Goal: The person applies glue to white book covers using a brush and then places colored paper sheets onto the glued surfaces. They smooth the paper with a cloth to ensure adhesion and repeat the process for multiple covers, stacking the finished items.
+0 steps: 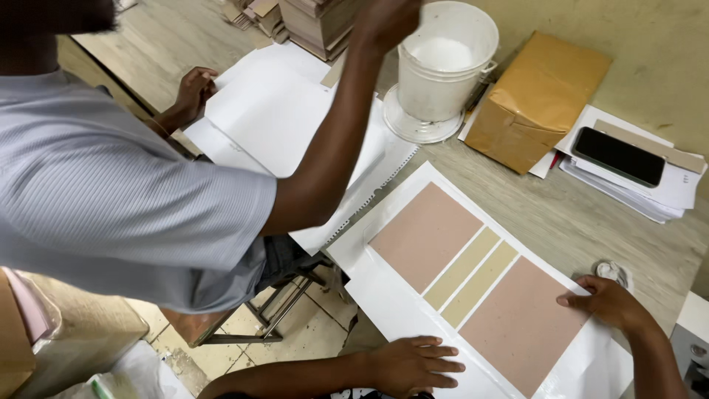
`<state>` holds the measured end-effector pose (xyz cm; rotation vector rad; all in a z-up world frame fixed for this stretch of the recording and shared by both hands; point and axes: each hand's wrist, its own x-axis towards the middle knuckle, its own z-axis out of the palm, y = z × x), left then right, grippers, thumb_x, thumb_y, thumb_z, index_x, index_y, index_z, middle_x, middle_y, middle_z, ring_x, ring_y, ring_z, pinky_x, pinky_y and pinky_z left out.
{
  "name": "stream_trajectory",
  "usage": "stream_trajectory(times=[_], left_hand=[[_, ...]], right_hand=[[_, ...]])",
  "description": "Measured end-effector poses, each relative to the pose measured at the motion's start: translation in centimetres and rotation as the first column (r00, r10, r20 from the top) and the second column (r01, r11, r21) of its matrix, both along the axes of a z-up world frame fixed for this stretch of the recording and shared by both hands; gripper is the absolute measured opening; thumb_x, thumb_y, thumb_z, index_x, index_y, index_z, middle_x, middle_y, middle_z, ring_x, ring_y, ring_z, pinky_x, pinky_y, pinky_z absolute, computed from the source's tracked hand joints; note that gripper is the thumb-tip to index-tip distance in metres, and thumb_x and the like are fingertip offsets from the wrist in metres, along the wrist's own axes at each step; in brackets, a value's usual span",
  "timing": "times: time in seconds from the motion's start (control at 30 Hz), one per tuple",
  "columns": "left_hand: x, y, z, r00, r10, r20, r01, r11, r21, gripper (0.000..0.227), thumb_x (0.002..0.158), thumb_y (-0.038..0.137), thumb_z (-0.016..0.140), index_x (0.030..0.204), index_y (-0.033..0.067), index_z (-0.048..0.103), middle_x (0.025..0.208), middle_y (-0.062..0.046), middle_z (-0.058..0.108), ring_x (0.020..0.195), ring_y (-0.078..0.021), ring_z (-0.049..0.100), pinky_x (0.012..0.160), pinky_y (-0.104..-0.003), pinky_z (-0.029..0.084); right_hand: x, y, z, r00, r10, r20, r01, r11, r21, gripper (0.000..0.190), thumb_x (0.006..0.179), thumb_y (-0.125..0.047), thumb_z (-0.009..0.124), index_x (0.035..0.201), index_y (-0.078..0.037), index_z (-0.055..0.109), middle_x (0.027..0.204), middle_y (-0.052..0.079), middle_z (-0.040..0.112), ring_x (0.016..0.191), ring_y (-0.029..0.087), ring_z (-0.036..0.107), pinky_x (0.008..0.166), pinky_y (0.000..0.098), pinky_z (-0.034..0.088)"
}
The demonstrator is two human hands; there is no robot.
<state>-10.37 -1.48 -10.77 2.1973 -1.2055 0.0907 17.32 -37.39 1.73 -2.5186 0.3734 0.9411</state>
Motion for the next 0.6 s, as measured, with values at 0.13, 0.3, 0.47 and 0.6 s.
stream_trajectory(times=[0.13, 0.3, 0.47, 0.6], left_hand=[[0.3, -0.1, -0.1, 0.993, -0.015, 0.118, -0.003, 0.988, 0.151, 0.058, 0.104, 0.027, 0.073, 0.16, 0.029, 0.057, 0.179, 0.003, 0.047, 0.173, -0.029, 0.043, 0.145, -0.046, 0.032], [0.5, -1.6, 0.1, 0.949, 0.03, 0.314, -0.122, 0.953, 0.278, 0.068, 0.102, 0.023, 0.069, 0.165, 0.0394, 0.05, 0.18, 0.009, 0.048, 0.172, -0.022, 0.045, 0.146, -0.04, 0.033], [1.2, -2.8, 0.0, 0.958, 0.128, 0.256, -0.124, 0.992, -0.033, 0.046, 0.116, 0.04, 0.044, 0.151, 0.021, 0.067, 0.167, -0.001, 0.063, 0.161, -0.0316, 0.059, 0.141, -0.047, 0.042], [1.3, -3.3, 0.4, 0.927, 0.228, 0.297, -0.157, 0.957, -0.242, 0.024, 0.117, 0.016, 0.059, 0.136, 0.0096, 0.072, 0.138, -0.008, 0.071, 0.114, -0.0325, 0.065, 0.087, -0.043, 0.051]], right_hand=[[0.9, -2.4, -2.3, 0.997, -0.04, 0.059, 0.036, 0.997, 0.063, 0.065, 0.079, -0.033, 0.099, 0.118, -0.003, 0.058, 0.123, 0.013, 0.055, 0.113, 0.033, 0.05, 0.098, 0.0426, 0.032], [2.6, -2.6, -2.8, 0.994, -0.03, 0.105, 0.015, 0.991, 0.132, 0.06, 0.077, -0.032, 0.105, 0.074, -0.008, 0.05, 0.073, 0.009, 0.048, 0.067, 0.027, 0.041, 0.069, 0.037, 0.025], [3.5, -3.1, -1.6, 1.0, -0.005, 0.021, 0.006, 0.999, -0.042, 0.099, 0.074, -0.043, 0.096, 0.158, -0.002, 0.063, 0.167, 0.014, 0.057, 0.15, 0.038, 0.054, 0.123, 0.0479, 0.036], [4.4, -4.1, -2.1, 0.99, -0.038, 0.133, 0.016, 0.987, 0.159, 0.045, 0.078, -0.028, 0.105, 0.079, 0.0, 0.07, 0.083, 0.014, 0.058, 0.075, 0.031, 0.048, 0.073, 0.0381, 0.029]])
